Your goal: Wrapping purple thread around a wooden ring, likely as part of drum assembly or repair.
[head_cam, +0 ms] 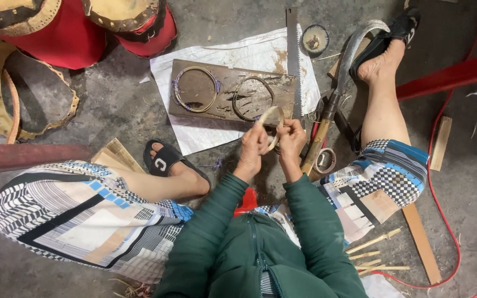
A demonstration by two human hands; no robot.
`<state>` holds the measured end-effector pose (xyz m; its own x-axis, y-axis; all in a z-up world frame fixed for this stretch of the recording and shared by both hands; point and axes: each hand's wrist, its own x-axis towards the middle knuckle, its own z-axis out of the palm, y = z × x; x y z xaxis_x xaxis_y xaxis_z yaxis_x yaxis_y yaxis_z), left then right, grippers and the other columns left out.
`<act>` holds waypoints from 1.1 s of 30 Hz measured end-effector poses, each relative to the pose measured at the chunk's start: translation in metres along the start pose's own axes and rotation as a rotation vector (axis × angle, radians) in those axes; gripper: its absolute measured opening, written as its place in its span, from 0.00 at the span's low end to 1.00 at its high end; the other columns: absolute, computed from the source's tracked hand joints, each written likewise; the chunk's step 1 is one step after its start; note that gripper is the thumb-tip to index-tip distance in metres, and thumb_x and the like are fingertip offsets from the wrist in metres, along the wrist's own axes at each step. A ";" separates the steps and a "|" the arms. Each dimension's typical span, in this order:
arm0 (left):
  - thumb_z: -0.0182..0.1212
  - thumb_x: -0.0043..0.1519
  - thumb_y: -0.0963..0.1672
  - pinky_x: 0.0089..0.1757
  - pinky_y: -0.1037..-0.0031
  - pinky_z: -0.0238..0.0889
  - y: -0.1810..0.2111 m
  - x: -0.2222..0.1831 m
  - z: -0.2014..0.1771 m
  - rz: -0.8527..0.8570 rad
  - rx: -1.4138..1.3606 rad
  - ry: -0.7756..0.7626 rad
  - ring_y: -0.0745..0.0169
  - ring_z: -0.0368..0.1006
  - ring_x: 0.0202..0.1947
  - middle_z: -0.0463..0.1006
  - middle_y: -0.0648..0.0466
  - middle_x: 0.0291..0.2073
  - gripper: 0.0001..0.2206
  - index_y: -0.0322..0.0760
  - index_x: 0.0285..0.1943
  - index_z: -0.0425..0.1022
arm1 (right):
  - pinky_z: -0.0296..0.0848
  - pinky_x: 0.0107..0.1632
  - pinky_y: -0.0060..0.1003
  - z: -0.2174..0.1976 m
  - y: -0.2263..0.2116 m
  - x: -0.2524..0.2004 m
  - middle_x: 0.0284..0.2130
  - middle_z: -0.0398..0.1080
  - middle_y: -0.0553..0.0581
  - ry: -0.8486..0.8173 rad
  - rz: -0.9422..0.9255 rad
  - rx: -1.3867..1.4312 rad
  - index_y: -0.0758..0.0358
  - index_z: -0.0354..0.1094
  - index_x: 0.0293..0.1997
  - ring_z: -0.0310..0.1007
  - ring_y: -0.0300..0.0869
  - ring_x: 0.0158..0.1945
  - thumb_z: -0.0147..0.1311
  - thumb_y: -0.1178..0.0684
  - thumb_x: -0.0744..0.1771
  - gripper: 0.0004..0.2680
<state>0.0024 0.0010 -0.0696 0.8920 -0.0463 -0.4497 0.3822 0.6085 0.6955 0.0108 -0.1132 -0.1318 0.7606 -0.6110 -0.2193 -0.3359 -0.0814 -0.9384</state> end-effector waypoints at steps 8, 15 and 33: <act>0.50 0.71 0.53 0.30 0.77 0.65 -0.003 0.038 -0.031 0.012 0.249 0.227 0.61 0.75 0.23 0.72 0.49 0.20 0.17 0.39 0.38 0.74 | 0.72 0.38 0.44 0.022 0.010 0.042 0.22 0.72 0.57 0.023 -0.326 -0.462 0.55 0.75 0.32 0.75 0.52 0.30 0.59 0.61 0.60 0.05; 0.65 0.64 0.46 0.44 0.58 0.65 0.019 0.083 -0.065 0.417 0.904 0.478 0.45 0.73 0.37 0.73 0.44 0.38 0.14 0.37 0.55 0.75 | 0.74 0.39 0.59 0.047 -0.014 0.080 0.30 0.67 0.59 -0.116 -0.539 -0.815 0.60 0.68 0.36 0.75 0.61 0.35 0.53 0.63 0.62 0.04; 0.73 0.55 0.38 0.47 0.64 0.68 -0.022 0.122 -0.079 0.500 1.015 0.411 0.42 0.72 0.41 0.68 0.47 0.39 0.21 0.36 0.59 0.78 | 0.76 0.34 0.58 0.078 -0.042 0.062 0.32 0.63 0.58 -0.187 -0.575 -0.936 0.57 0.59 0.36 0.74 0.61 0.35 0.49 0.62 0.62 0.05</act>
<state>0.0843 0.0447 -0.1839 0.9227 0.3849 -0.0213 0.1967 -0.4226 0.8847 0.1154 -0.0868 -0.1267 0.9828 -0.1698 0.0723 -0.1332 -0.9238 -0.3590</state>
